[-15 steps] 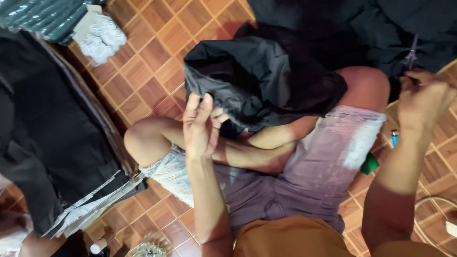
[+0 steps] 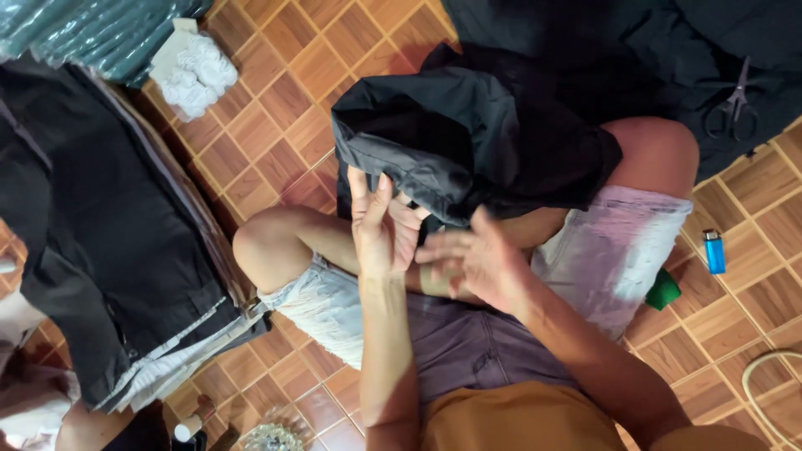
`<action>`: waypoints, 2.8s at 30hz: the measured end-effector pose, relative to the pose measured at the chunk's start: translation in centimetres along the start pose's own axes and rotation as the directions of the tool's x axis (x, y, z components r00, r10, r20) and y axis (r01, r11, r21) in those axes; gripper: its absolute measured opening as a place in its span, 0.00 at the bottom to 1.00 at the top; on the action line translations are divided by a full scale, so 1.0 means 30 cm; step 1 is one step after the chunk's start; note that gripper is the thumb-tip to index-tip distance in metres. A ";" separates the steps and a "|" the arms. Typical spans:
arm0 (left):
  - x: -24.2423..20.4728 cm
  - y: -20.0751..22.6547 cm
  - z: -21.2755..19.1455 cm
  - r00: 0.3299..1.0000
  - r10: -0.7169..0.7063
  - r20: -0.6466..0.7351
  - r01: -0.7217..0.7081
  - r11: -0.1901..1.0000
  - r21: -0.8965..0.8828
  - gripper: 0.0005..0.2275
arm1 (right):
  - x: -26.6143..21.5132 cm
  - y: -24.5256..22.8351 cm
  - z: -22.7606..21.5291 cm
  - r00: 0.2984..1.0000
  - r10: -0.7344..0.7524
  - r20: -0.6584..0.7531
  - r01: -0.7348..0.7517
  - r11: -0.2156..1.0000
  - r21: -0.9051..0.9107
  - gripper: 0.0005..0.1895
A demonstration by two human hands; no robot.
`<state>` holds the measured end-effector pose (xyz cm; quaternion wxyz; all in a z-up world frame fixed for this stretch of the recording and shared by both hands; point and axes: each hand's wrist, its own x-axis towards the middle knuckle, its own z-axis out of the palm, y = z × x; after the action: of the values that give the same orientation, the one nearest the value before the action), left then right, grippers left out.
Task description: Repairing or modifying a black fabric bag by cutting excess material with scissors and sealing edges with a lighter.
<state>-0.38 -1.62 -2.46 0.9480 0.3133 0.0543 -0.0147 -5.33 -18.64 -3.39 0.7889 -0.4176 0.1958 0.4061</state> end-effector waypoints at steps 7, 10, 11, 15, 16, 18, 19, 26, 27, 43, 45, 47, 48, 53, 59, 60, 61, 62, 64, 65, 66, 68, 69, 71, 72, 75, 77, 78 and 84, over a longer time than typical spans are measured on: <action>-0.006 0.003 -0.024 0.998 0.039 -0.043 -0.043 0.995 -0.088 0.22 | 0.071 -0.026 -0.016 0.964 -0.132 -0.232 0.250 0.747 0.615 0.08; -0.016 0.032 0.002 0.988 0.104 -0.116 -0.114 0.990 -0.083 0.23 | 0.041 -0.049 -0.014 0.934 -0.258 -0.247 0.357 0.689 0.631 0.04; -0.018 0.040 0.005 0.978 0.129 -0.165 -0.142 0.987 -0.068 0.24 | 0.025 -0.067 -0.008 0.905 -0.365 -0.217 0.414 0.642 0.646 0.06; -0.021 0.046 0.008 0.965 0.150 -0.213 -0.166 0.984 -0.060 0.22 | -0.029 -0.107 -0.012 0.868 -0.456 -0.196 0.470 0.630 0.618 0.09; -0.019 0.032 -0.029 0.955 0.161 -0.249 -0.176 0.984 -0.039 0.24 | -0.046 -0.135 0.007 0.851 -0.495 -0.177 0.495 0.640 0.587 0.10; -0.019 0.019 -0.066 0.944 0.172 -0.282 -0.185 0.982 -0.021 0.27 | -0.054 -0.148 -0.002 0.830 -0.534 -0.159 0.523 0.648 0.554 0.12; -0.022 0.021 -0.065 0.935 0.182 -0.303 -0.194 0.981 -0.007 0.28 | -0.045 -0.132 -0.032 0.823 -0.546 -0.159 0.535 0.647 0.543 0.12; -0.017 0.070 0.000 0.907 0.229 -0.354 -0.244 0.970 0.004 0.26 | -0.001 -0.043 -0.167 0.755 -0.637 -0.156 0.619 0.615 0.488 0.16; -0.015 0.067 -0.017 0.909 0.225 -0.351 -0.239 0.971 0.004 0.26 | -0.013 -0.056 -0.154 0.752 -0.639 -0.161 0.623 0.611 0.489 0.16; -0.013 0.059 -0.263 0.886 0.278 -0.370 -0.285 0.958 0.038 0.24 | -0.056 -0.085 -0.139 0.595 -0.773 -0.218 0.785 0.500 0.366 0.24; -0.015 0.058 -0.296 0.887 0.273 -0.371 -0.280 0.959 0.037 0.23 | -0.061 -0.088 -0.137 0.583 -0.781 -0.223 0.792 0.486 0.371 0.24; -0.018 0.070 -0.304 0.864 0.268 -0.425 -0.268 0.961 0.061 0.22 | -0.070 -0.092 -0.134 0.601 -0.770 -0.214 0.779 0.504 0.372 0.22; -0.014 0.077 -0.288 0.866 0.266 -0.423 -0.266 0.962 0.062 0.22 | -0.065 -0.084 -0.156 0.599 -0.771 -0.217 0.781 0.501 0.373 0.22; 0.002 0.110 -0.257 0.850 0.278 -0.448 -0.300 0.954 0.023 0.19 | -0.065 -0.103 -0.182 0.643 -0.697 -0.318 0.758 0.521 0.392 0.19; -0.008 0.142 -0.178 0.850 0.248 -0.465 -0.269 0.963 0.022 0.16 | -0.077 -0.114 -0.228 0.653 -0.632 -0.417 0.757 0.520 0.396 0.16; -0.007 0.145 -0.158 0.851 0.245 -0.464 -0.266 0.964 0.022 0.16 | -0.059 -0.095 -0.256 0.651 -0.632 -0.421 0.759 0.517 0.396 0.16; -0.006 0.148 -0.139 0.849 0.237 -0.473 -0.266 0.964 0.005 0.15 | -0.042 -0.075 -0.285 0.667 -0.609 -0.429 0.745 0.540 0.392 0.13; -0.003 0.150 -0.119 0.846 0.229 -0.481 -0.268 0.963 -0.012 0.14 | -0.024 -0.059 -0.313 0.683 -0.586 -0.436 0.731 0.562 0.389 0.12; -0.002 0.137 -0.223 0.842 0.206 -0.499 -0.260 0.965 -0.040 0.11 | -0.064 -0.120 -0.232 0.695 -0.584 -0.420 0.719 0.565 0.404 0.12; 0.001 0.129 -0.275 0.836 0.184 -0.518 -0.253 0.965 -0.066 0.09 | -0.084 -0.151 -0.192 0.708 -0.581 -0.402 0.706 0.570 0.420 0.14; 0.000 0.126 -0.251 0.839 0.178 -0.514 -0.247 0.967 -0.068 0.09 | -0.090 -0.159 -0.182 0.703 -0.582 -0.408 0.711 0.566 0.418 0.14; -0.001 0.119 -0.204 0.825 0.122 -0.552 -0.212 0.972 -0.101 0.07 | -0.101 -0.174 -0.162 0.734 -0.565 -0.377 0.680 0.605 0.415 0.19; -0.016 0.102 -0.213 0.829 0.115 -0.547 -0.204 0.973 -0.104 0.07 | -0.114 -0.196 -0.137 0.728 -0.568 -0.384 0.686 0.600 0.413 0.19; -0.040 0.067 -0.230 0.817 0.059 -0.574 -0.095 0.995 -0.033 0.06 | -0.139 -0.244 -0.089 0.727 -0.578 -0.371 0.687 0.607 0.400 0.21; -0.070 0.028 -0.205 0.820 0.054 -0.570 -0.092 0.995 -0.038 0.06 | -0.148 -0.258 -0.084 0.722 -0.581 -0.375 0.692 0.604 0.396 0.21; -0.170 -0.075 -0.082 0.781 -0.050 -0.623 0.021 0.998 -0.054 0.09 | -0.161 -0.284 -0.084 0.708 -0.577 -0.408 0.706 0.563 0.429 0.23; -0.238 -0.131 0.066 0.736 -0.182 -0.652 0.261 0.965 0.026 0.11 | -0.156 -0.287 -0.102 0.644 -0.501 -0.578 0.737 0.608 0.295 0.23; -0.270 -0.128 0.071 0.736 -0.181 -0.652 0.261 0.965 0.026 0.11 | -0.174 -0.293 -0.132 0.644 -0.501 -0.578 0.737 0.608 0.295 0.23; -0.329 0.016 0.078 0.619 -0.785 -0.029 0.675 0.513 0.530 0.11 | -0.243 -0.302 -0.256 0.705 -0.388 -0.594 0.555 0.823 0.121 0.29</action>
<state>-9.93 -2.69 0.80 0.7382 0.4868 0.0735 -0.4611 -2.14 -31.32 1.46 0.8298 -0.4308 0.3543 0.0187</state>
